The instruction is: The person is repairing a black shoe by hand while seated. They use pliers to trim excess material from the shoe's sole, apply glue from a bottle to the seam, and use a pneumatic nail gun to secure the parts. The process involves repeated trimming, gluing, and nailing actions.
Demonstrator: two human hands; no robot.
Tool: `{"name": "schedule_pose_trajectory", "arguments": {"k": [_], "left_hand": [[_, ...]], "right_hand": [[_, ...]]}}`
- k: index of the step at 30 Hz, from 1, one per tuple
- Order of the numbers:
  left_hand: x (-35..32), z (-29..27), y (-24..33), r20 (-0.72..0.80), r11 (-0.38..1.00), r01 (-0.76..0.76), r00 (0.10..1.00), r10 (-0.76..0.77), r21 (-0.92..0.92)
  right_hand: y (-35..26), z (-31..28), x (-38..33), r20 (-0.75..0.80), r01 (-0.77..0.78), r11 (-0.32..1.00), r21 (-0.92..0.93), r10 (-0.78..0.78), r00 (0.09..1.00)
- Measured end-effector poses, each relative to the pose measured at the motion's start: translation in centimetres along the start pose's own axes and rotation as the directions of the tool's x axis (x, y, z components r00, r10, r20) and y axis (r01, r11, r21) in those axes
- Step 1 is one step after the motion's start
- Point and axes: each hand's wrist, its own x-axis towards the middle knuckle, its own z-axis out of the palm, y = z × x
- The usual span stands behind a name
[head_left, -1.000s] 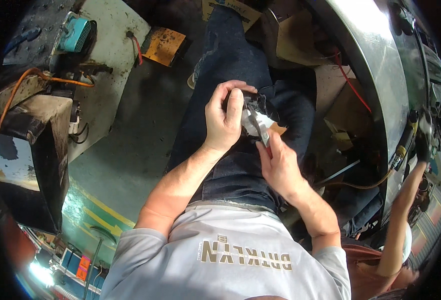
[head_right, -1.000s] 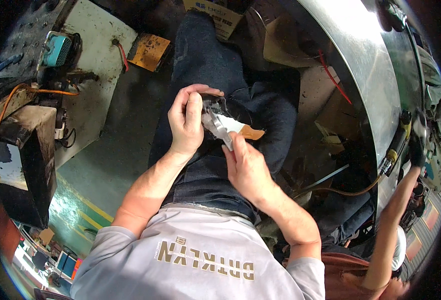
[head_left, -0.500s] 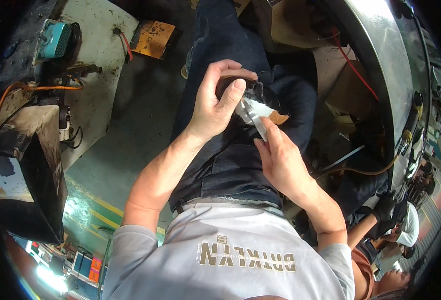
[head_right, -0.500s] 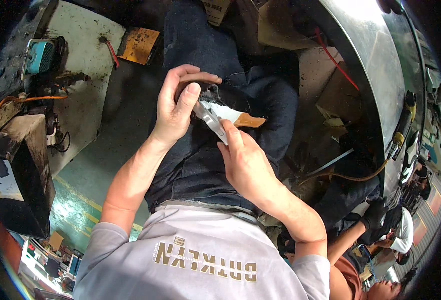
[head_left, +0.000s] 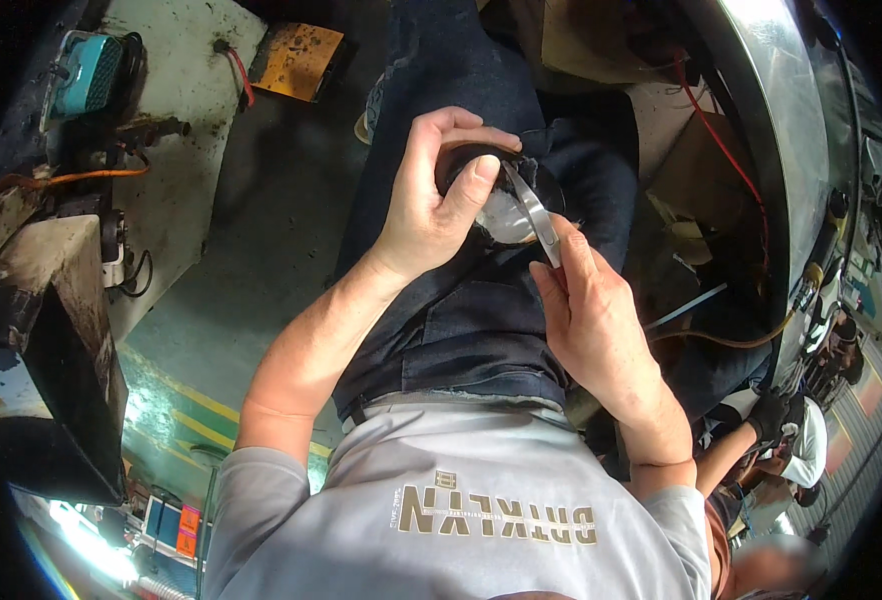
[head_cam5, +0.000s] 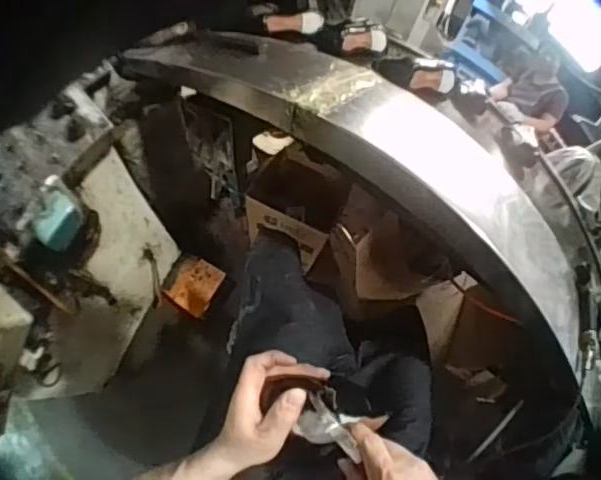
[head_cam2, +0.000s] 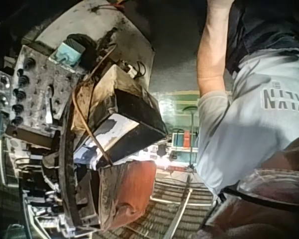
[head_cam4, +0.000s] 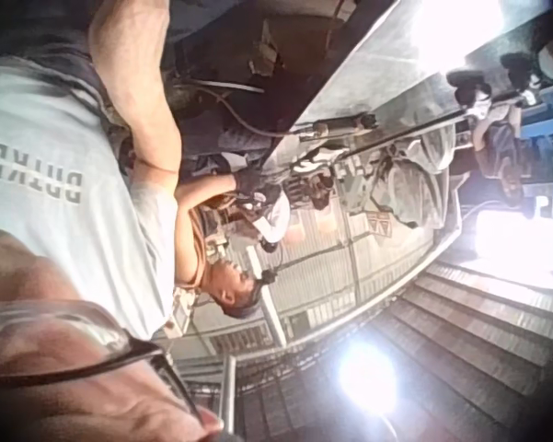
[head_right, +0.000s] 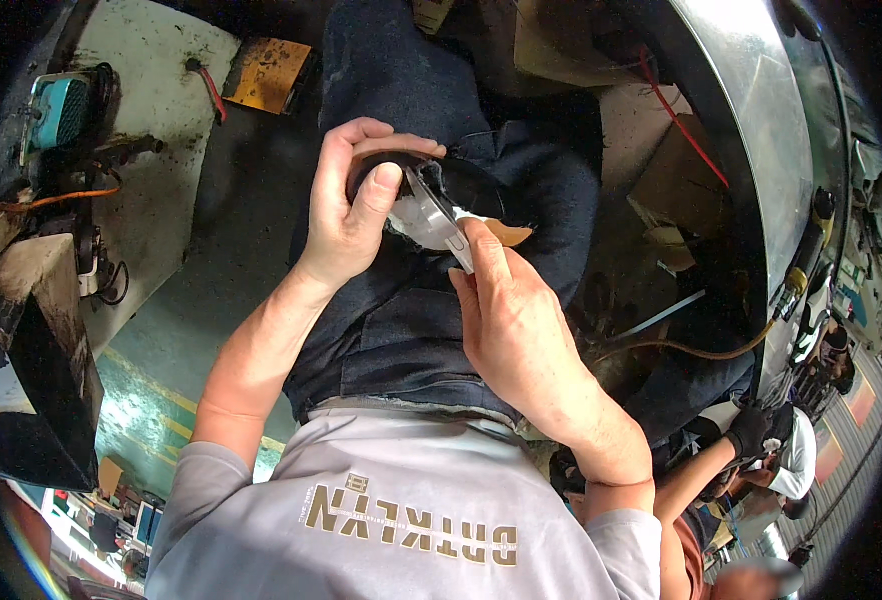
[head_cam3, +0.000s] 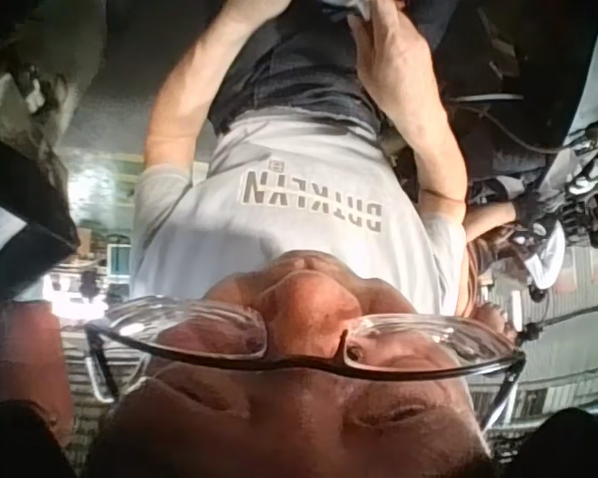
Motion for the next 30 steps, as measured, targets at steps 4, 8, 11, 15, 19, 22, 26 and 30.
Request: {"name": "schedule_pose_trajectory", "arguments": {"k": [4,8,11,15,19,22,26,30], "left_hand": [[0.0,0.0,-0.1,-0.011,1.0,0.002,1.0,-0.002,-0.028],[0.0,-0.1,-0.3,-0.012,1.0,-0.005,1.0,0.006,0.011],[0.3,0.5,0.1,-0.071,0.994,0.034,0.997,-0.041,-0.101],[0.4,0.3,-0.1,-0.044,0.998,0.025,0.999,-0.027,-0.049],[0.5,0.1,-0.4,-0.007,1.0,-0.004,1.0,0.004,0.019],[0.4,0.5,-0.2,-0.051,0.997,0.037,0.998,-0.041,-0.065],[0.3,0.2,-0.3,-0.046,1.0,0.015,0.999,-0.016,-0.019],[0.1,0.5,0.1,-0.06,0.996,0.039,0.997,-0.044,-0.082]], "right_hand": [[1.9,2.1,0.1,-0.108,0.083,0.997,-0.012,-0.083,0.991],[3.1,2.8,0.4,-0.122,0.089,0.996,0.029,-0.084,0.989],[4.1,3.2,0.6,-0.131,0.123,0.992,0.017,-0.12,0.984],[4.6,3.6,0.7,-0.145,0.123,0.992,0.028,-0.118,0.982],[5.0,3.9,0.8,-0.15,0.129,0.991,0.043,-0.121,0.981],[5.0,4.0,0.8,-0.162,0.135,0.99,0.051,-0.125,0.979],[4.9,4.1,0.8,-0.198,0.169,0.984,0.055,-0.155,0.968],[4.4,4.2,0.6,-0.204,0.167,0.982,0.082,-0.147,0.968]]}}
